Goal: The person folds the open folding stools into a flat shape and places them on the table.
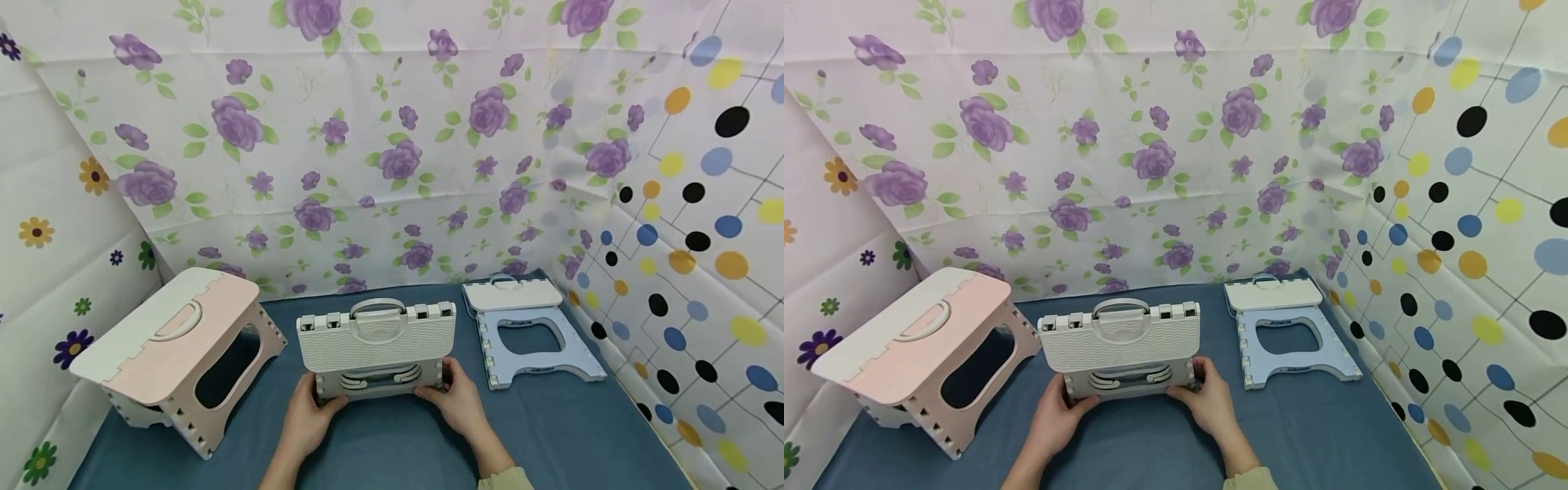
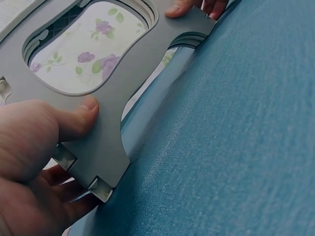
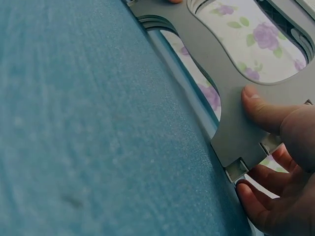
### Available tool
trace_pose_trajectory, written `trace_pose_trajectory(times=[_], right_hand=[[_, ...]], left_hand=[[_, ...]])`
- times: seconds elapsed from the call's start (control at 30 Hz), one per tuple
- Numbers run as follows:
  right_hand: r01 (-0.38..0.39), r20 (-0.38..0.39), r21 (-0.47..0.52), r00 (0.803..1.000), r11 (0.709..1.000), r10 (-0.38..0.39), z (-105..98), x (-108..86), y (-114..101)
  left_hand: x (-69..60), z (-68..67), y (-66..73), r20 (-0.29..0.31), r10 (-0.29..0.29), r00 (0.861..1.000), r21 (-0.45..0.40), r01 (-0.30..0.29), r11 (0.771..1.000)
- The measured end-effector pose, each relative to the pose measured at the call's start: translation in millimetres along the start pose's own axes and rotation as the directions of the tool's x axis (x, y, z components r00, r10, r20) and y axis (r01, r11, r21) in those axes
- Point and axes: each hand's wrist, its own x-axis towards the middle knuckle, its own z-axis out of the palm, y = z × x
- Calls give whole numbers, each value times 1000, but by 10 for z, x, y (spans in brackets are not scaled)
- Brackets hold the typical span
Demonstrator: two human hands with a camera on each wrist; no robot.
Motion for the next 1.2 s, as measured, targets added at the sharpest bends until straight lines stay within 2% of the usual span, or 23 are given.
trace_pose_trajectory(times=[0.33,0.43,0.6,0.73,0.87,1.2], right_hand=[[31,-26,-77,999,997,-33,7,-13,-27],[21,-24,-80,999,997,-23,5,-13,-35],[23,-11,-90,1000,996,-24,6,-31,-28],[80,10,-114,997,990,-80,3,-56,-11],[104,37,-128,994,986,-100,-11,-59,-10],[95,72,-108,994,990,-88,-69,-37,-63]], left_hand=[[4,11,12,1,10,1000,-5,-10,1000],[13,11,12,1,19,1000,-17,-19,1000],[3,8,10,8,12,1000,-33,-12,999],[-19,12,6,19,-2,1000,-46,3,999],[-33,11,7,31,-15,999,-55,17,998],[0,-18,15,31,-10,999,-52,12,999]])
